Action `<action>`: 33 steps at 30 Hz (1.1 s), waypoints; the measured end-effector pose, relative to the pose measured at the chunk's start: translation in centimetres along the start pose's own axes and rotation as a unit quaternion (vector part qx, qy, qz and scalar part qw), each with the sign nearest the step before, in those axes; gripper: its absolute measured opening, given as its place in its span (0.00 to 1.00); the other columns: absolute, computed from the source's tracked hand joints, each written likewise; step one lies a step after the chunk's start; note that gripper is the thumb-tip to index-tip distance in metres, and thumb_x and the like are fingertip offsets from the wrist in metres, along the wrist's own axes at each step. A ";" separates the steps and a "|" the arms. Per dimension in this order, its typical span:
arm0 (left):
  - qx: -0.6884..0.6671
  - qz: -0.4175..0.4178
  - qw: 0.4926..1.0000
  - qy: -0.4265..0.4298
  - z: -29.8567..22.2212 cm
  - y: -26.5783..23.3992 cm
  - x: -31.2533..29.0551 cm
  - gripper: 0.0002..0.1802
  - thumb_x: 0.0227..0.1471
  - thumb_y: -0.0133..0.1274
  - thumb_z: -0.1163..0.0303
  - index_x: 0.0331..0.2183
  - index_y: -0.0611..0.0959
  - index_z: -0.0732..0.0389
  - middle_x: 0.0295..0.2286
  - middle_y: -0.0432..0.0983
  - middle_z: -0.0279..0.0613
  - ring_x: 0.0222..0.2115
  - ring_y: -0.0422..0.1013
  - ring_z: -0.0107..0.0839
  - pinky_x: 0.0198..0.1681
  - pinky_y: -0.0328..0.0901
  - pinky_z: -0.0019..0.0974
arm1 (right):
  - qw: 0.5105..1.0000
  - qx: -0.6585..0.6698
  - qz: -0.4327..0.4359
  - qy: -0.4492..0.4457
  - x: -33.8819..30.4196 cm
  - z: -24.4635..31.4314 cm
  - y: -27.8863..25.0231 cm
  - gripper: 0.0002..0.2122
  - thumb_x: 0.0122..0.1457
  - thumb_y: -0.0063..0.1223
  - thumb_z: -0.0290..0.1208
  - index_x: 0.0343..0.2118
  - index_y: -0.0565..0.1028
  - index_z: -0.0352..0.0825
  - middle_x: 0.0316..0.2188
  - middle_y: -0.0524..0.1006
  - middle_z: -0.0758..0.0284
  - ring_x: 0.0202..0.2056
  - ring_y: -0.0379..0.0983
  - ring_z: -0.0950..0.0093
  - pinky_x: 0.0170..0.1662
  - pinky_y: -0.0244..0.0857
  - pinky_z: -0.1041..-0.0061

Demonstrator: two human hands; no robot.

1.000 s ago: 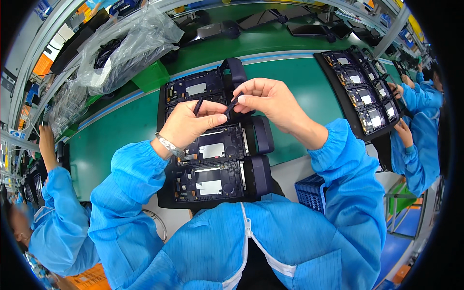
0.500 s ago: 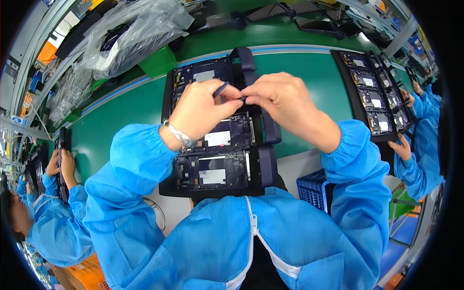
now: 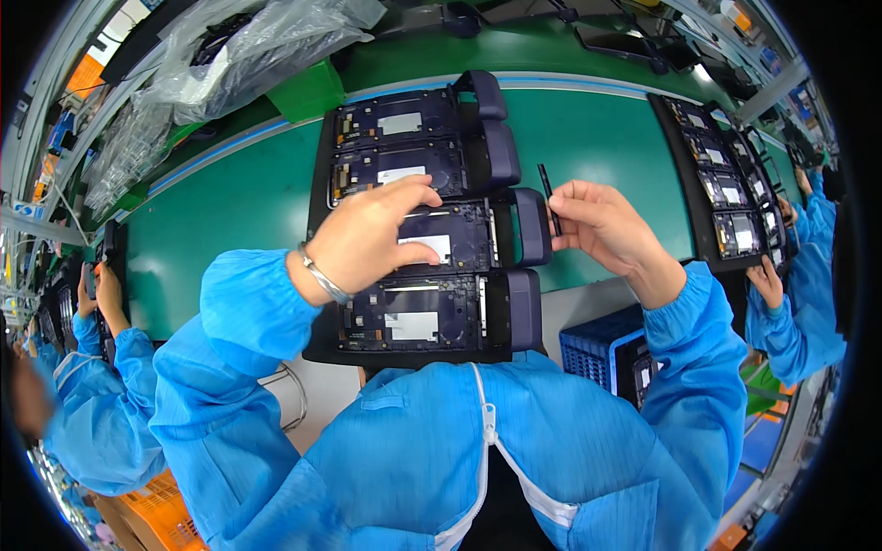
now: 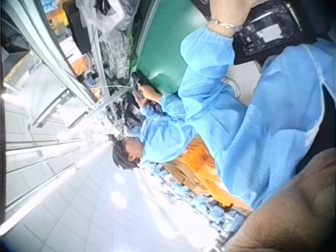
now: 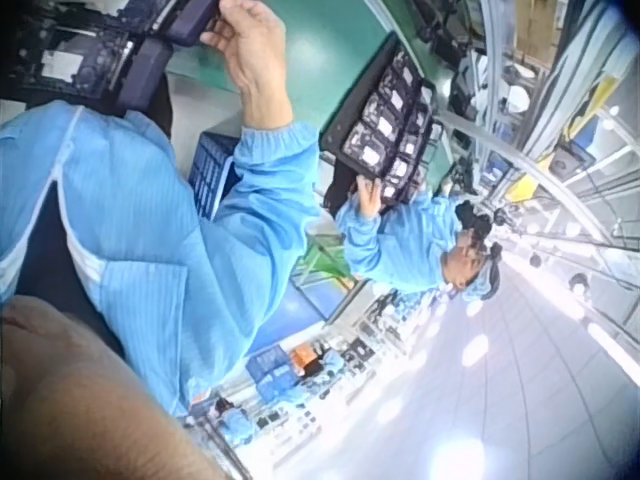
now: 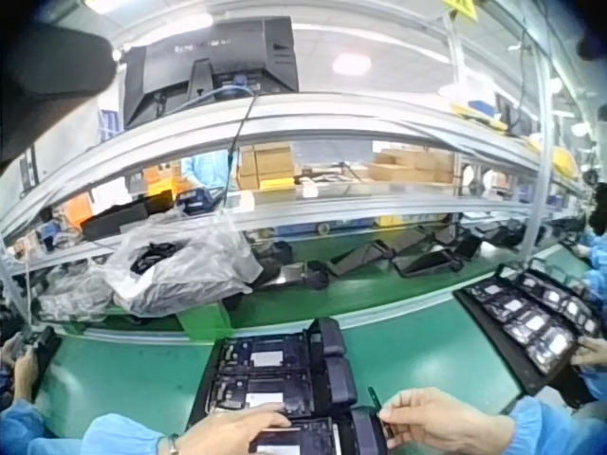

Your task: The person assembles internal components into electronic handheld devices and applies adhesive stickers to the devices by hand, using a plastic pry tool to manipulate the components.

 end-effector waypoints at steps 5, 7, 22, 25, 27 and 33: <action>0.014 0.082 0.996 -0.028 0.0 2.8 0.4 0.39 0.29 0.66 0.62 0.45 0.67 0.61 0.49 0.64 0.53 0.44 0.66 0.51 0.46 0.64 0.40 | 0.998 -0.032 -0.029 -0.035 -0.6 1.6 1.2 0.07 0.59 0.44 0.32 0.34 0.66 0.33 0.30 0.74 0.65 0.29 0.71 0.76 0.33 0.68 0.77; 0.016 0.079 0.996 -0.021 0.1 3.2 0.5 0.40 0.29 0.67 0.62 0.45 0.66 0.61 0.49 0.64 0.53 0.44 0.66 0.51 0.46 0.65 0.40 | 0.998 -0.042 -0.037 -0.041 -0.8 1.9 1.3 0.07 0.60 0.44 0.32 0.34 0.66 0.33 0.30 0.74 0.64 0.29 0.72 0.76 0.33 0.68 0.77; -0.073 0.068 0.994 -0.041 -0.1 3.4 0.8 0.43 0.31 0.66 0.70 0.50 0.63 0.60 0.48 0.63 0.49 0.45 0.66 0.49 0.46 0.65 0.39 | 0.995 0.103 0.000 0.015 1.9 -2.3 0.2 0.08 0.55 0.48 0.24 0.38 0.71 0.29 0.34 0.75 0.63 0.32 0.74 0.75 0.37 0.70 0.75; -0.076 0.036 0.996 -0.015 0.1 3.2 0.8 0.43 0.31 0.66 0.70 0.51 0.63 0.59 0.48 0.63 0.48 0.44 0.67 0.47 0.42 0.67 0.37 | 0.992 0.116 0.032 0.043 2.1 -2.0 1.3 0.10 0.55 0.48 0.22 0.40 0.71 0.27 0.35 0.75 0.62 0.33 0.74 0.74 0.37 0.70 0.75; -0.091 0.045 0.995 -0.019 0.2 3.1 0.8 0.43 0.31 0.66 0.70 0.50 0.62 0.60 0.48 0.62 0.49 0.41 0.68 0.49 0.41 0.67 0.39 | 0.993 0.071 0.065 0.068 2.4 -2.4 1.3 0.10 0.53 0.48 0.20 0.39 0.71 0.26 0.35 0.76 0.61 0.34 0.75 0.74 0.37 0.71 0.74; -0.106 0.061 0.992 -0.030 0.4 3.4 0.6 0.42 0.31 0.65 0.71 0.49 0.62 0.62 0.47 0.62 0.50 0.40 0.68 0.51 0.41 0.67 0.41 | 0.999 -0.006 -0.005 0.049 2.6 -1.4 3.1 0.06 0.49 0.58 0.24 0.30 0.74 0.30 0.23 0.73 0.68 0.24 0.70 0.78 0.28 0.66 0.81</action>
Point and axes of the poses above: each hand's wrist, its own x-axis towards the middle knuckle, its own y-axis out of the palm, z = x × y, the point moved 4 cm from there along x, towards the middle knuckle
